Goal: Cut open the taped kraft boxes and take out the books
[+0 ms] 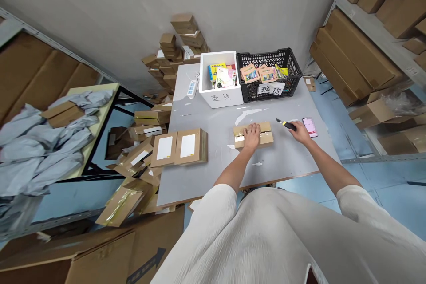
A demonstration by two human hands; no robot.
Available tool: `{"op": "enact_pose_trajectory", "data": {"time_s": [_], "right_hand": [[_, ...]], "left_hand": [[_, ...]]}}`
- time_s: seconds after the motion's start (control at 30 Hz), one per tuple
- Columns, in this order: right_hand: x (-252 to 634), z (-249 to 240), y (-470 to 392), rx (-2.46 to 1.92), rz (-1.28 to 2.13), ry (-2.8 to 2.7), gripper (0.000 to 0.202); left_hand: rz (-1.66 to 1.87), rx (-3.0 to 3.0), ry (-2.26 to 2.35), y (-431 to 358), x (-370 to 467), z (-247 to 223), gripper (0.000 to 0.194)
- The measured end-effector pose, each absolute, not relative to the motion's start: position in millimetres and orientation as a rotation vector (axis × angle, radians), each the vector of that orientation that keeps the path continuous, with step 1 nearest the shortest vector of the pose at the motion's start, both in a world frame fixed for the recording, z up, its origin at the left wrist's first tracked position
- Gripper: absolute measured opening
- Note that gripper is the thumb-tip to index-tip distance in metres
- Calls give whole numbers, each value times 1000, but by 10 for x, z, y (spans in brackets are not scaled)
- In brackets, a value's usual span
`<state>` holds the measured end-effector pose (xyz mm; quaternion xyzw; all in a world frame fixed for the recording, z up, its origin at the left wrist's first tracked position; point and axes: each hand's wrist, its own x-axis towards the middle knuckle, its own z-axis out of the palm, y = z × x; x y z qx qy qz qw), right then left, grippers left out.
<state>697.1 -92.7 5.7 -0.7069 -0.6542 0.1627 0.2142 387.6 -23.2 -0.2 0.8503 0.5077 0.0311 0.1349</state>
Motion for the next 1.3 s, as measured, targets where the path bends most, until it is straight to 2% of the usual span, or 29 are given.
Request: {"op": "enact_pose_trajectory", "data": {"time_s": [0.2, 0.37, 0.5, 0.7, 0.9, 1.13, 1.3], "right_hand": [[6898, 62, -831, -1934, 559, -1833, 46], [6499, 22, -629, -1871, 662, -1874, 43], [6099, 58, -324, -1791, 684, -1972, 43], [5651, 170, -88, -1888, 709, -2111, 37], [5718, 240, -216, -2049, 793, -1965, 33], [5657, 182, -637, -1872, 1059, -1690, 27], [5597, 209, -779, -1739, 1415, -1343, 41]], "left_hand": [[128, 2424, 1482, -256, 3864, 84, 70], [134, 2389, 1437, -348, 3602, 195, 62], [104, 2395, 1437, -461, 3307, 205, 63], [76, 2415, 1484, -522, 3071, 190, 43], [58, 2375, 1560, -458, 2917, 191, 27], [75, 2237, 1592, -299, 2884, 209, 35], [74, 2182, 1665, -271, 2968, 270, 34]]}}
